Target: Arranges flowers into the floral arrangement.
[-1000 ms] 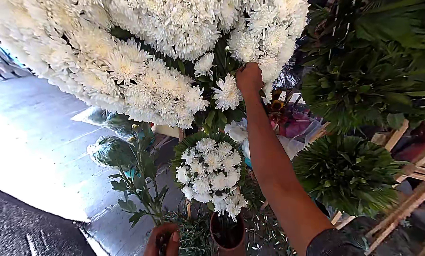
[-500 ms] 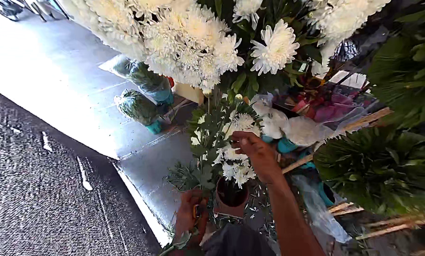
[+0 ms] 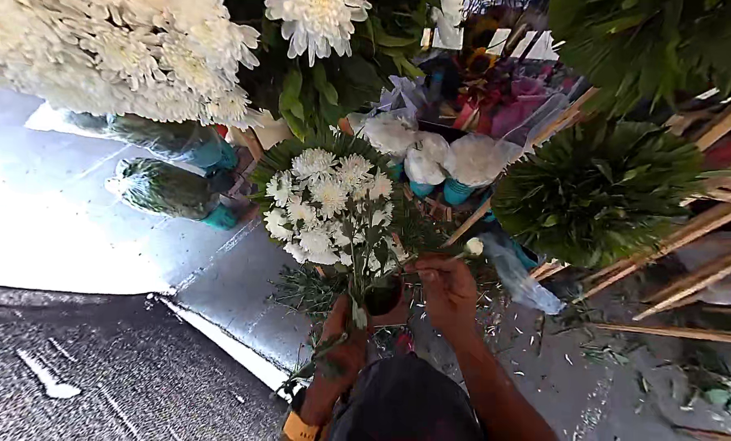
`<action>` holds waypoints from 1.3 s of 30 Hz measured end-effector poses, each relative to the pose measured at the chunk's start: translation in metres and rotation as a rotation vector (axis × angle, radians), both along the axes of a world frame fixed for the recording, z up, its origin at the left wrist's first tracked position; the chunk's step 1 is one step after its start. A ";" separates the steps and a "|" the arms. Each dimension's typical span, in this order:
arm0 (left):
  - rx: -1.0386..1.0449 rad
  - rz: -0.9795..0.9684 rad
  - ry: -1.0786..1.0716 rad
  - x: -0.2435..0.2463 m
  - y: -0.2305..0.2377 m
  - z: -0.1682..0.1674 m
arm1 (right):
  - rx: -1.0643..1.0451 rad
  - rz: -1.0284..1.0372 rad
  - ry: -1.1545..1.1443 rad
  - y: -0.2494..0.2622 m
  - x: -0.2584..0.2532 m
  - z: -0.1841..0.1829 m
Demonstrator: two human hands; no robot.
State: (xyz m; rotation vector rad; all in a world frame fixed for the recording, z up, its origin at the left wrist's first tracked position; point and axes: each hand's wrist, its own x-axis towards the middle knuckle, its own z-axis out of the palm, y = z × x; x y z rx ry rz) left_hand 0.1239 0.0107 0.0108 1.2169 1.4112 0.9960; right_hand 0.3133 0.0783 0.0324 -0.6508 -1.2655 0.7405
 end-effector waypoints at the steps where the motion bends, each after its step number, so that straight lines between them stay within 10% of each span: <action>1: 0.005 -0.009 0.016 0.004 0.005 0.004 | -0.010 -0.025 0.080 -0.004 0.001 0.000; 9: 0.136 -0.190 -0.137 0.027 0.026 0.002 | -0.209 0.084 0.525 -0.012 0.020 0.022; 22: 0.116 0.047 -0.387 0.025 -0.008 0.027 | -0.593 0.218 0.418 0.000 -0.009 0.013; 25: 0.259 0.084 -0.333 0.006 -0.020 0.031 | -0.481 0.164 0.293 0.023 -0.002 0.023; 30: 0.475 0.370 -0.232 -0.003 0.002 0.057 | -0.351 0.659 -0.156 0.011 -0.062 0.057; 39: 0.685 0.493 -0.283 -0.068 -0.023 0.082 | 0.082 0.389 -0.105 0.099 -0.092 0.208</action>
